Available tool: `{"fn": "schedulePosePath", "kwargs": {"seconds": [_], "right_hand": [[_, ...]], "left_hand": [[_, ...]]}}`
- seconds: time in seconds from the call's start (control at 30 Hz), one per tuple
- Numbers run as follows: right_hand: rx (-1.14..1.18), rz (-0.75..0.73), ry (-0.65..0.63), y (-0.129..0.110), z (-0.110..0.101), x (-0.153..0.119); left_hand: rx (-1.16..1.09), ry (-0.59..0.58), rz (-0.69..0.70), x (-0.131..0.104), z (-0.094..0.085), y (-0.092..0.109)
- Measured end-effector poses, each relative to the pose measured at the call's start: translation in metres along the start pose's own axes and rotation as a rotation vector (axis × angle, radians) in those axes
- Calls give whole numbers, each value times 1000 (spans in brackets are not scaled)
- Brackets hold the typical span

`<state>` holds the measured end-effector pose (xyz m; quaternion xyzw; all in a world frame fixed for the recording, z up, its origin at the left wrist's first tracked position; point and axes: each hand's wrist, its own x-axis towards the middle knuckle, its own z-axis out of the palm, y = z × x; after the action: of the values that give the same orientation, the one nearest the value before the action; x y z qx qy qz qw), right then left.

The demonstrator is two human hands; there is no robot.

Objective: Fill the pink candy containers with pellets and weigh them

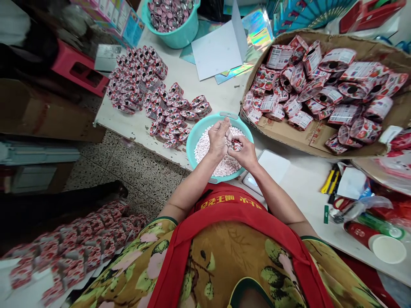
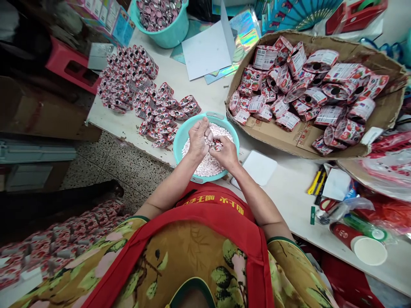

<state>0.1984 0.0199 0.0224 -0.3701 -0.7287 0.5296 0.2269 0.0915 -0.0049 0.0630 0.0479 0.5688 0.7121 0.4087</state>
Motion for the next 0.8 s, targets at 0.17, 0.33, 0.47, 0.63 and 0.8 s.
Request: {"fn": "schedulePosePath", "kwargs": {"seconds": [0.17,0.33,0.47,0.63,0.8], "right_hand": [[135,14,-36,12,7,-2],[314,14,-33,15,-12,-20],[235,116,127,22,-57,-56],[7,320,419,74,-94,-102],[-227,317,446,95,-99,-118]], "left_hand": [[-7,-73,-57,-7,-1,8],[70,44,65,19,-47,8],[595,79,193,53,-95,-22],[1396,-128,241,67,-97,-72],[1522,-261,97,51,-73,-93]]}}
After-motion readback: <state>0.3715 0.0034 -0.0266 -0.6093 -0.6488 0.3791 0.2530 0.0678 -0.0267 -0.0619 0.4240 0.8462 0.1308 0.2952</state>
